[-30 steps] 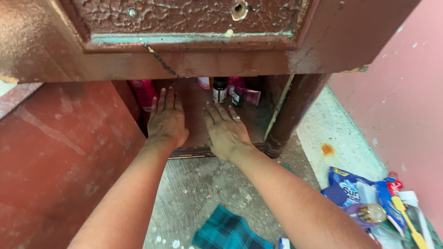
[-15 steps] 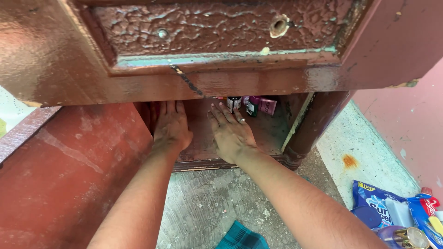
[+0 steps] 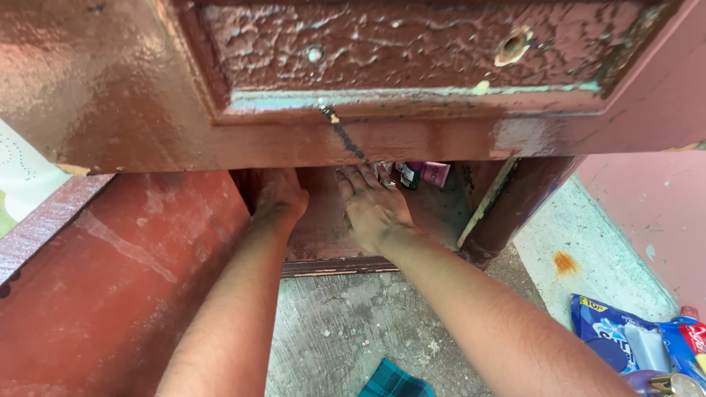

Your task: The person removes various toiletries and personal care items from a wooden cabinet and places them on the floor. They then use a cloth to wipe the inside of the cabinet and a drawer before placing the cloth inside the drawer.

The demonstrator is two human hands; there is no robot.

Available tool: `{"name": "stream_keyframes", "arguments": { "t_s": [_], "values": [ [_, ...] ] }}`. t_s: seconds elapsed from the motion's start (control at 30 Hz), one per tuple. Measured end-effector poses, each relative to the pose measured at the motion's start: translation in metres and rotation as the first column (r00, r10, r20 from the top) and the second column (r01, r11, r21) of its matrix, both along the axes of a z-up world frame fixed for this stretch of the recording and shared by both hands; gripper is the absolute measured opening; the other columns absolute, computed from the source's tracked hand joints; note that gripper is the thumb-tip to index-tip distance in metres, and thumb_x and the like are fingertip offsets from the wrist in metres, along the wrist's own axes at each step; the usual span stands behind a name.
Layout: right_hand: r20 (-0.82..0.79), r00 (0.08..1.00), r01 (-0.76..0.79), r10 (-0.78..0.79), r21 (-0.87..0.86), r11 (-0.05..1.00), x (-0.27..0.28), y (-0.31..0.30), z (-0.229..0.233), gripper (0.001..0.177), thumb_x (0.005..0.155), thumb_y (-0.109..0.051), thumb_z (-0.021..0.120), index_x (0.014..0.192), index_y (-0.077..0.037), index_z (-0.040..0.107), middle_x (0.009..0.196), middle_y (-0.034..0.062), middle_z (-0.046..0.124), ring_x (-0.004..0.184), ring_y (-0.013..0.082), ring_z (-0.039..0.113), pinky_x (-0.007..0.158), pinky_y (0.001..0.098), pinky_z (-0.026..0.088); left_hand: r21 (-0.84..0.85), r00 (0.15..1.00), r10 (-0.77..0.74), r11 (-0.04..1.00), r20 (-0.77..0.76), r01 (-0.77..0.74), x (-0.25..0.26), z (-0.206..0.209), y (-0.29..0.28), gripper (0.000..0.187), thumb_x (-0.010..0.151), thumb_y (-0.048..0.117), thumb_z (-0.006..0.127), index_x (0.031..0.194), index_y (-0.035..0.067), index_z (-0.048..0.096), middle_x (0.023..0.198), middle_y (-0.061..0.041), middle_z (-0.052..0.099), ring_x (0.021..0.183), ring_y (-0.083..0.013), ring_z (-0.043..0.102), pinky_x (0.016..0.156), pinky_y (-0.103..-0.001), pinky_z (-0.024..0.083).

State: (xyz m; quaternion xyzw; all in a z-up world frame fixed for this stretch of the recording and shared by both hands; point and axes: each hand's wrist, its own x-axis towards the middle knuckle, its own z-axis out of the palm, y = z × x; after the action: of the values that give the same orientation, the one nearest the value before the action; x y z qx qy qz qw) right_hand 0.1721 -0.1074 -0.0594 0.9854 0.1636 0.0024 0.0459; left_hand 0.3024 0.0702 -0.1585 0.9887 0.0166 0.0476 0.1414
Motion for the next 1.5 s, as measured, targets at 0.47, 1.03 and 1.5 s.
{"name": "stream_keyframes", "arguments": {
  "t_s": [0.47, 1.03, 1.5],
  "values": [
    [0.086, 0.995, -0.060, 0.051, 0.098, 0.993, -0.021, 0.001, -0.020, 0.082, 0.086, -0.028, 0.064, 0.155, -0.002, 0.028, 0.166, 0.0120, 0.023, 0.156, 0.0276, 0.013, 0.126, 0.0458, 0.011, 0.324, 0.973, -0.044, 0.945, 0.225, -0.032, -0.136, 0.087, -0.035, 0.121, 0.068, 0.031, 0.085, 0.161, -0.002, 0.015, 0.166, -0.016, 0.009, 0.153, -0.0428, 0.007, 0.125, -0.046, 0.017],
    [0.063, 0.998, -0.041, 0.031, 0.164, 0.986, -0.030, 0.023, -0.018, 0.083, 0.085, -0.023, 0.064, 0.155, -0.001, 0.025, 0.164, 0.0148, 0.026, 0.155, 0.0271, 0.017, 0.125, 0.0481, 0.014, -0.013, 0.824, -0.119, 0.988, 0.554, 0.152, -0.161, 0.067, -0.039, 0.068, 0.091, 0.008, 0.064, 0.154, 0.008, 0.039, 0.158, -0.016, 0.030, 0.142, -0.0417, 0.033, 0.110, -0.059, 0.035],
    [-0.045, 0.999, 0.008, -0.003, 0.120, 0.993, -0.053, 0.011, -0.010, 0.096, 0.082, -0.017, 0.073, 0.159, -0.005, 0.018, 0.165, 0.0124, 0.025, 0.155, 0.0240, 0.017, 0.126, 0.0489, 0.013, -0.124, 0.749, -0.206, 0.925, 0.630, 0.359, -0.177, 0.066, -0.036, 0.050, 0.085, -0.002, 0.067, 0.132, 0.006, 0.054, 0.130, -0.023, 0.063, 0.132, -0.0433, 0.051, 0.114, -0.053, 0.039]
  ]
}}
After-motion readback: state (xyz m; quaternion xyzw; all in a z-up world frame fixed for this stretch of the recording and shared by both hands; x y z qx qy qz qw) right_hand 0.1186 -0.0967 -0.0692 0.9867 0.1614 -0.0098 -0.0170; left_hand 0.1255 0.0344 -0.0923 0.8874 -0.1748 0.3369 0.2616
